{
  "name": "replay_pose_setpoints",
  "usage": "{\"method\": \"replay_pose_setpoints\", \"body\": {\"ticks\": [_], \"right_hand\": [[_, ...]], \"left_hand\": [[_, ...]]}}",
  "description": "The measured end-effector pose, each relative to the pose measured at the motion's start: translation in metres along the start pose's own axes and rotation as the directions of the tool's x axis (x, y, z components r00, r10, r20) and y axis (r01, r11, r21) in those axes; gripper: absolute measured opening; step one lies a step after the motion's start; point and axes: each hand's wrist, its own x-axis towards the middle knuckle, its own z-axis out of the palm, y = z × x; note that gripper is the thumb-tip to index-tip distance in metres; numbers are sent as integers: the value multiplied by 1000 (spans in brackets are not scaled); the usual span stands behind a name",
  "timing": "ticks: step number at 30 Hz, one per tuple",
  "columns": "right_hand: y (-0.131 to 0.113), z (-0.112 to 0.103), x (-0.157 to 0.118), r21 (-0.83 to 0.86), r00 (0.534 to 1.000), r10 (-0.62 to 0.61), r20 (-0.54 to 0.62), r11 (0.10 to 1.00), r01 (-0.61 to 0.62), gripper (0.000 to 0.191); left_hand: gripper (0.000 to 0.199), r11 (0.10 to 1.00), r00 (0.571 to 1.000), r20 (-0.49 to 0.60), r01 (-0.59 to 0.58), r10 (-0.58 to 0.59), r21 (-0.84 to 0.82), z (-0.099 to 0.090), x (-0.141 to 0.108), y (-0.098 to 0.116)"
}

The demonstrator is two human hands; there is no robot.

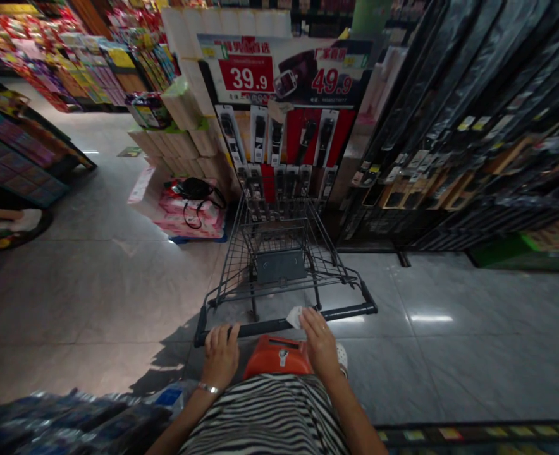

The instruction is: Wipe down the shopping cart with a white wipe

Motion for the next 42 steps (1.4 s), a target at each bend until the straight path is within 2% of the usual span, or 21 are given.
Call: {"method": "replay_pose_setpoints", "body": {"ticks": [8, 13, 16, 20, 23, 25, 27, 30, 34, 38, 42], "right_hand": [[89, -52, -24, -195, 990, 109, -85, 973, -124, 55], [117, -74, -28, -238, 992, 115, -51, 963, -124, 50], [112, -75, -28, -302, 986, 142, -89, 939, -163, 43], [85, -64, -19, -395, 924, 287, -251, 841, -369, 33], [59, -51, -6, -269, 852, 409, -327, 824, -499, 32], [43, -42, 2, -177, 828, 463, -316, 829, -531, 32], [28, -34, 7, -123, 842, 473, -260, 849, -514, 35], [11, -23, 4, -51, 889, 432, -148, 895, -443, 43], [2, -11, -4, 89, 931, 363, -50, 930, -357, 53], [16, -16, -11, 127, 944, 331, -7, 936, -328, 49], [47, -37, -18, 72, 929, 360, -90, 932, -354, 41]], "left_hand": [[43, 1000, 999, 35, -8, 8, -19, -1, 1, -6], [42, 1000, 999, 49, -18, 19, -26, -6, 3, -11], [42, 999, 998, 62, -17, 19, -42, -10, 6, -12], [38, 997, 996, 87, 33, -27, -66, -16, 12, -4], [42, 994, 994, 113, 25, -14, -103, -17, 18, 12], [48, 989, 990, 134, -29, 49, -145, -16, 25, 27], [51, 978, 980, 153, -97, 126, -187, -13, 32, 44], [53, 959, 960, 179, -174, 216, -224, -7, 44, 69], [47, 947, 934, 226, -226, 277, -227, 4, 57, 90], [30, 953, 919, 279, -229, 279, -199, 11, 62, 91], [26, 951, 906, 302, -251, 296, -179, 13, 62, 81]]}}
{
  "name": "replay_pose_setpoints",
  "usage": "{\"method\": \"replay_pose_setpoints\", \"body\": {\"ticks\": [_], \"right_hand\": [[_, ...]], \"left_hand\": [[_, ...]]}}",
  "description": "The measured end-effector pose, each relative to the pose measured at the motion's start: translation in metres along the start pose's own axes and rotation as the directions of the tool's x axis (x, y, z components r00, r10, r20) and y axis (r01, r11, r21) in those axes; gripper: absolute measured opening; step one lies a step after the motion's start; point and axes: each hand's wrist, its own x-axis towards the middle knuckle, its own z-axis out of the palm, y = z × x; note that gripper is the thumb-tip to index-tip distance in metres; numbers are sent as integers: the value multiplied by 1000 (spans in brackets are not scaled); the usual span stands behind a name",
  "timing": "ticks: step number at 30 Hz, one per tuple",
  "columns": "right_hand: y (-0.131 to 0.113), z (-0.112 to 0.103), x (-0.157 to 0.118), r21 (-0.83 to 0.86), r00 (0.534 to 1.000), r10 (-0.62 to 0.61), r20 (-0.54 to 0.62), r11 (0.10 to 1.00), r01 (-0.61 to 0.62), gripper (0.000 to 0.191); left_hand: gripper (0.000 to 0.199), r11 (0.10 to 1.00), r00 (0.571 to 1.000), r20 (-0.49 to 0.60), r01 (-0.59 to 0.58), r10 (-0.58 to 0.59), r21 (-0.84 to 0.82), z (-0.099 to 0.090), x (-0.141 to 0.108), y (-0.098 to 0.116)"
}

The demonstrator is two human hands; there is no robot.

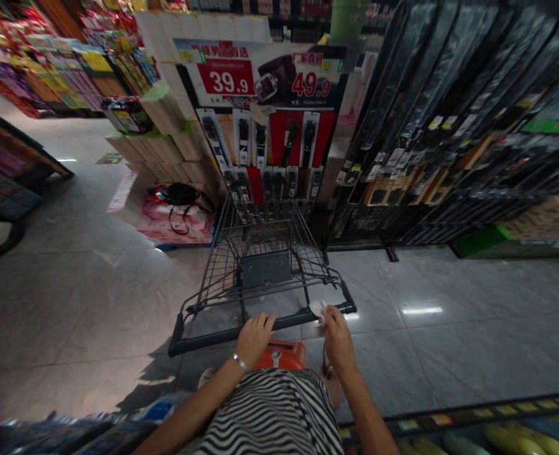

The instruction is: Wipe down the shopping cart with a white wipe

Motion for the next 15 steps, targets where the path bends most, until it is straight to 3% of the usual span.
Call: {"method": "replay_pose_setpoints", "body": {"ticks": [3, 7, 11, 15], "right_hand": [[17, -22, 8, -43, 996, 66, -51, 997, -68, 35], [20, -38, 22, -74, 976, 192, -107, 977, -200, 34], [10, -30, 34, -46, 960, 276, 50, 961, -273, 43], [2, -15, 49, -61, 961, 246, 127, 969, -240, 43]], "left_hand": [[26, 1000, 1000, 14, 4, -5, 17, -1, -5, -6], [26, 999, 999, 35, 35, -36, 31, -4, -16, -14], [27, 996, 996, 51, 76, -78, 42, -10, -24, -21], [36, 998, 997, 67, 45, -47, 35, -14, -19, -13]]}}
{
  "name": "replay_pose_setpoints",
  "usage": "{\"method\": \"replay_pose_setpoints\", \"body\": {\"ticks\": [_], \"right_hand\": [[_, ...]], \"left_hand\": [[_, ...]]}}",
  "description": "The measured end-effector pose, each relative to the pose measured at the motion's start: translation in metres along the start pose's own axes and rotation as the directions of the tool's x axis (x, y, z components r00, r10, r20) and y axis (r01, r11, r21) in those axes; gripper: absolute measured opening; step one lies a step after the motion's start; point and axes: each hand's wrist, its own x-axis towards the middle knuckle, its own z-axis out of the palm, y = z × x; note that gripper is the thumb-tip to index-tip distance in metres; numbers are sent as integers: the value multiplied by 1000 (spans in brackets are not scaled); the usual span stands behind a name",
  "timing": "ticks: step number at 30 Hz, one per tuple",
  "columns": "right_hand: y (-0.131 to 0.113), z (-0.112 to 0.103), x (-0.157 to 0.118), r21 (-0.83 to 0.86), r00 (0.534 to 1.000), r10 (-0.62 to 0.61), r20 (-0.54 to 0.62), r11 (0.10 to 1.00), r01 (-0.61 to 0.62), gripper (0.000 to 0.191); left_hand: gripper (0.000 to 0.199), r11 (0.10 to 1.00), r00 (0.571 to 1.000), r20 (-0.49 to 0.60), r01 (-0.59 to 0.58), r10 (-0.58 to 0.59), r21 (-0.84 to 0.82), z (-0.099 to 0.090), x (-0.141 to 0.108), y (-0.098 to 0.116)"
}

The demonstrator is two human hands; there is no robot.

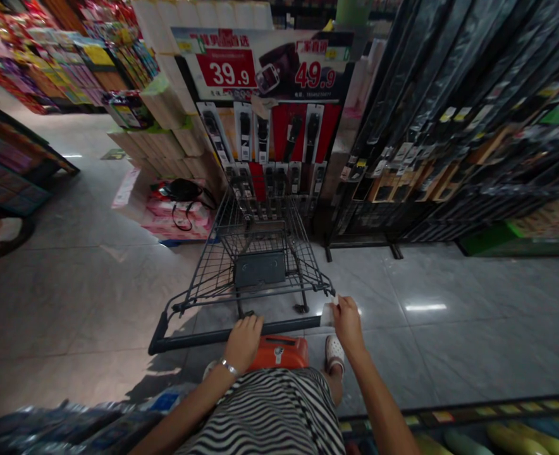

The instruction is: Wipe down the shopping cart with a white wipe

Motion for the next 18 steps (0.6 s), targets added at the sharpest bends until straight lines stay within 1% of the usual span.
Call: {"method": "replay_pose_setpoints", "body": {"ticks": [2, 4, 7, 9, 12, 15, 18], "right_hand": [[-5, 4, 11, -18, 1000, -10, 0, 1000, 10, 42], [-9, 7, 25, -2, 1000, -4, -2, 1000, 4, 42], [-15, 10, 42, 67, 999, 50, 1, 996, -50, 43], [-16, 11, 46, 88, 996, 87, -4, 992, -86, 44], [-13, 10, 38, 85, 994, 103, -19, 991, -101, 49], [-5, 6, 17, 82, 994, 109, -34, 991, -106, 52], [4, 4, -4, 78, 994, 106, -11, 991, -105, 52]], "left_hand": [[43, 999, 999, 3, -45, 45, -20, -1, 5, 9], [46, 998, 999, 4, -53, 53, -39, 0, 9, 18], [39, 998, 1000, 12, -26, 27, -55, 1, 13, 24], [32, 998, 999, 22, -23, 25, -59, 2, 14, 22], [27, 998, 999, 36, -27, 28, -52, 2, 14, 18], [25, 999, 998, 45, -30, 32, -39, 1, 12, 15], [23, 999, 998, 51, -26, 28, -33, 1, 10, 12]]}}
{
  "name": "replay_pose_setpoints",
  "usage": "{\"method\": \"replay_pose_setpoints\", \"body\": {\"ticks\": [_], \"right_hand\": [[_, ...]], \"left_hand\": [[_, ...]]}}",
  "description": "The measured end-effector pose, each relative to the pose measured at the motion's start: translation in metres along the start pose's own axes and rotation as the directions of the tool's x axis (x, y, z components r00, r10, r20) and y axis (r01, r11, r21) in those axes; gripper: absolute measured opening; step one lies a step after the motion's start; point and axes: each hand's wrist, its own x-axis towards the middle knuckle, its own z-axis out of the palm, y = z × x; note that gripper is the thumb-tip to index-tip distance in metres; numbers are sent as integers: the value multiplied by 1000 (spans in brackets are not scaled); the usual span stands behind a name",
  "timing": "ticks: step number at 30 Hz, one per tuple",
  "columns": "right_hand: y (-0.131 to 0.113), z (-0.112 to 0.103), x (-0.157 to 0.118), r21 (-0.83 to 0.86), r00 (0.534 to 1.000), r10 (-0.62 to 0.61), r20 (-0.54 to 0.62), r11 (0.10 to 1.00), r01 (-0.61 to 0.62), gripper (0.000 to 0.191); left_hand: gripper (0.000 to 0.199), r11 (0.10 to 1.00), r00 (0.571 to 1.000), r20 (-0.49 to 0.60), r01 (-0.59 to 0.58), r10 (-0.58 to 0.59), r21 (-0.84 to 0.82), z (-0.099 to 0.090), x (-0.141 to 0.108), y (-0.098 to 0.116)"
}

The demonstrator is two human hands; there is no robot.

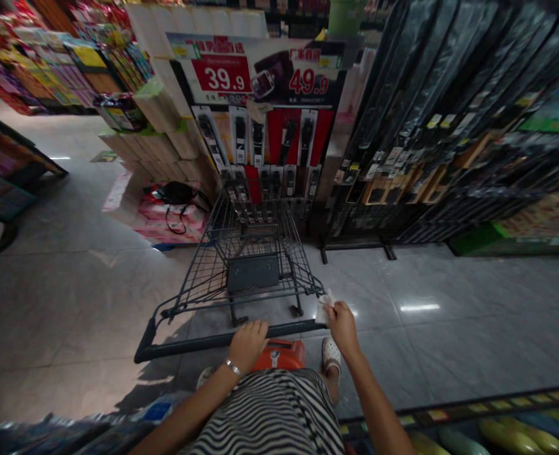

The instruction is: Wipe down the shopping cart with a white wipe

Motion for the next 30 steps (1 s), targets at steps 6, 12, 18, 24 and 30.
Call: {"method": "replay_pose_setpoints", "body": {"ticks": [6, 12, 18, 24, 30], "right_hand": [[-2, -3, 1, 12, 999, -29, 25, 1000, 29, 52], [-24, 9, 32, 18, 998, -31, -46, 999, 32, 56], [-21, 10, 13, -59, 997, -52, -60, 997, 49, 59], [-12, 5, -30, 99, 996, -3, -90, 995, 11, 61], [-2, 11, -59, 249, 988, 16, -151, 968, 23, 49]], "left_hand": [[21, 1000, 1000, -4, 3, -3, -12, -1, -4, -3], [25, 1000, 999, -37, -3, 3, -10, -3, -5, -2], [26, 1000, 997, -78, 10, -7, 29, 5, -7, -5], [27, 996, 986, -164, 16, -1, 92, 18, -11, -11], [25, 990, 960, -279, 16, 23, 139, 38, -13, -21]]}}
